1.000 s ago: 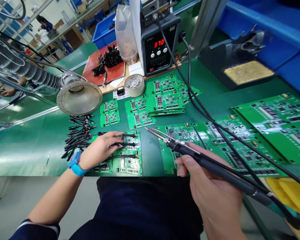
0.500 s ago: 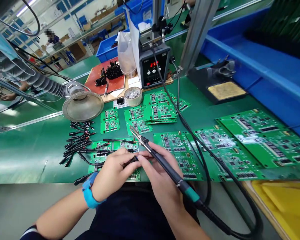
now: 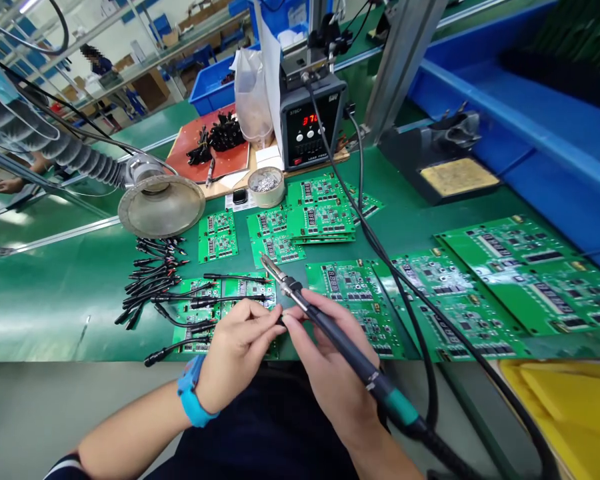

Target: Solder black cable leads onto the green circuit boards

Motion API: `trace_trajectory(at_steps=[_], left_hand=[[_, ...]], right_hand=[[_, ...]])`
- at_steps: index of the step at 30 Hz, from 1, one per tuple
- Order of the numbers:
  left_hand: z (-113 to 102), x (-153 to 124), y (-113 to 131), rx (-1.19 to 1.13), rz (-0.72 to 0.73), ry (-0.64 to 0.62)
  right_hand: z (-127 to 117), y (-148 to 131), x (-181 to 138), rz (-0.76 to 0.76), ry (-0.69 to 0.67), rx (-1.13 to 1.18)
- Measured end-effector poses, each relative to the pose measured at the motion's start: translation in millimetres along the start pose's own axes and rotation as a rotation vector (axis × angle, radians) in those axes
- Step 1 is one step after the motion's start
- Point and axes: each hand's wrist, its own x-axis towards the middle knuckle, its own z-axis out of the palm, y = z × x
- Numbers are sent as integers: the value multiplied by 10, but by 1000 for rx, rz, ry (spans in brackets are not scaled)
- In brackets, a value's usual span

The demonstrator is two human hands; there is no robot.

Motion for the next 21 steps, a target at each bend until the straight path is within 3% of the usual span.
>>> trace_trajectory(at_steps=[3,5,10,13,16,19,21], left_hand=[[-7,-35,50,203,11,-99],[0,-42,69,163,-43,-135],[99,7,83,-570,-448,-41],[128,37,78,-801,-557,-7],[35,8,23,-682,-559,13],[-142,-92,-89,-258,-389,30],[-237,-176,-165,49,-251,-34]], right_hand=[[-72,-1,-46,-234,-62,-277],[-80,-3,-78,-298,-54,-328],[98,20,-141,-69,290,-53],[187,47,-145,-52,354,36],[99,46,-138,-7,290,14],[-128,20,-162,85,139,-51],[-275,19,-214,129,132,-140]])
